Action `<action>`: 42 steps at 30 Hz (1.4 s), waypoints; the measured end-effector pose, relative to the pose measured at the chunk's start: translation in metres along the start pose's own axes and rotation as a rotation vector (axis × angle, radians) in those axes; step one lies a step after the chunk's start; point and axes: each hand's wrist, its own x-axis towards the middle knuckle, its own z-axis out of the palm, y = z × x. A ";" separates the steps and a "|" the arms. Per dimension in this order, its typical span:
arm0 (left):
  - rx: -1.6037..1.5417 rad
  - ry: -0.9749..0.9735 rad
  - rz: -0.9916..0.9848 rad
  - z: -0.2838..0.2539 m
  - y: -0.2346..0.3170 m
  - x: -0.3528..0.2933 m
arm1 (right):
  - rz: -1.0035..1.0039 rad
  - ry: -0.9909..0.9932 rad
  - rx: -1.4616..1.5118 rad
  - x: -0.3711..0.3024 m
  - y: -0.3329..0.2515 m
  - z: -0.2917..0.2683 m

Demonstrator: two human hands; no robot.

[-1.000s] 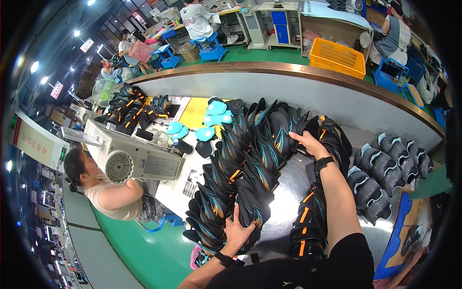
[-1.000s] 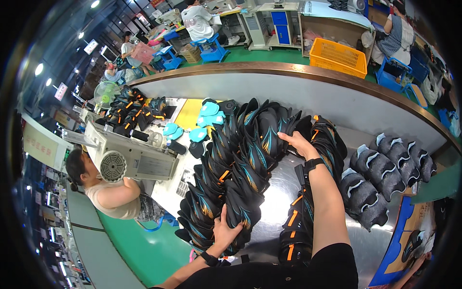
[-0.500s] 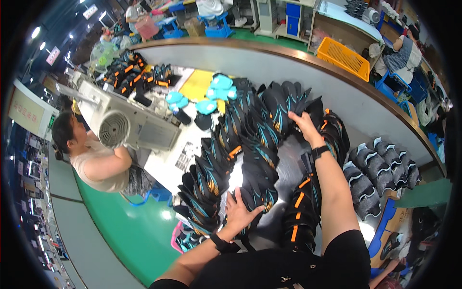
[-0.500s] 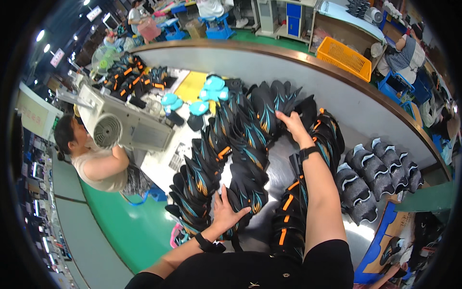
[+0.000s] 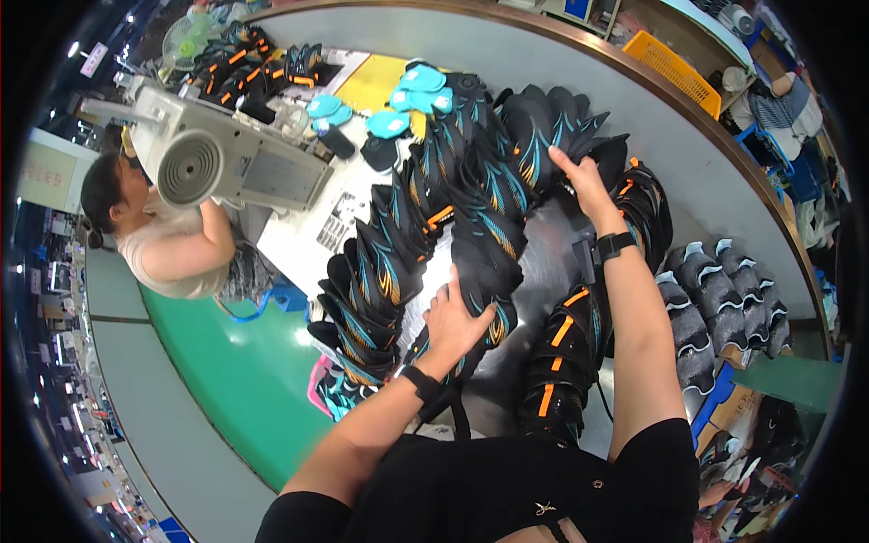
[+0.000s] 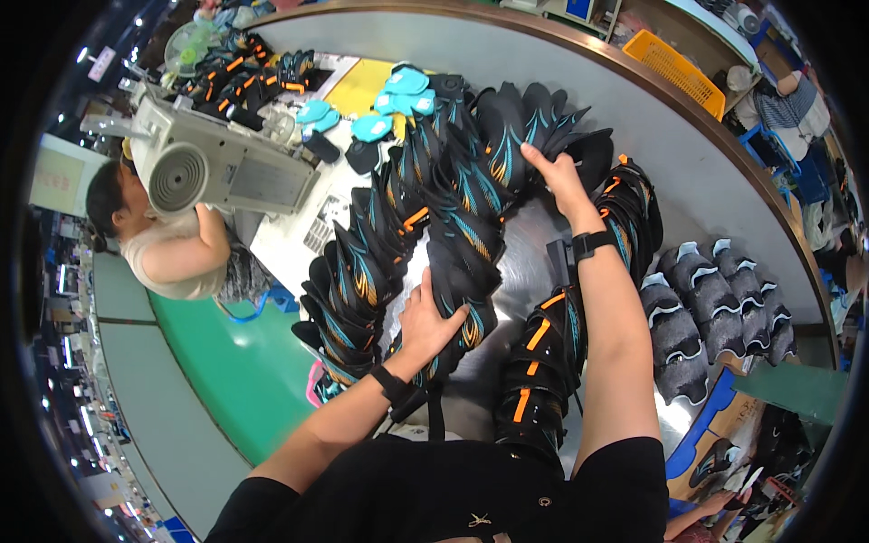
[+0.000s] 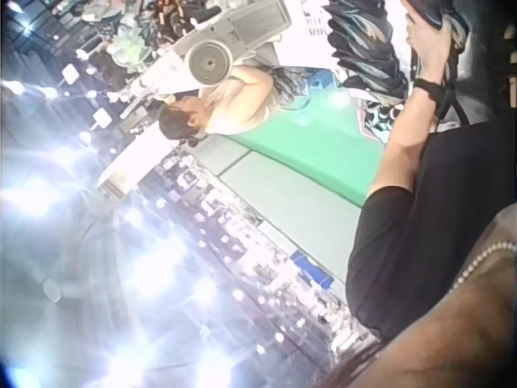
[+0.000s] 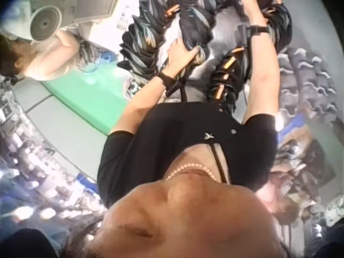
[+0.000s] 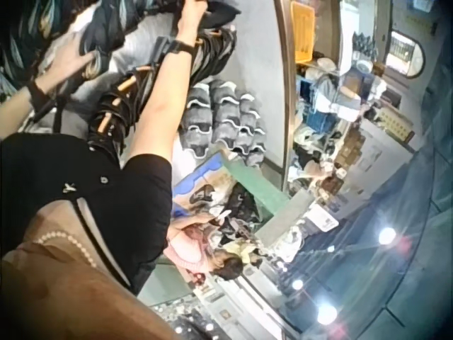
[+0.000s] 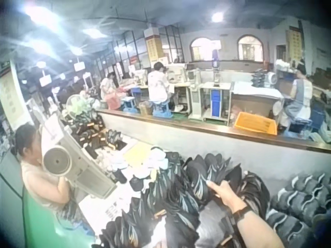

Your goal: Inspecting, arranging, and organizing shoe upper components on a manufacturing assembly table.

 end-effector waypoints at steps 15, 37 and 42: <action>-0.022 0.044 -0.070 -0.006 0.006 -0.003 | -0.055 0.071 0.123 -0.030 -0.009 0.018; -0.069 -0.031 -0.292 -0.008 0.041 0.021 | -0.113 0.195 0.091 -0.020 0.011 0.023; -0.160 0.014 -0.282 -0.003 0.019 0.022 | -0.081 0.111 0.124 -0.019 0.008 0.022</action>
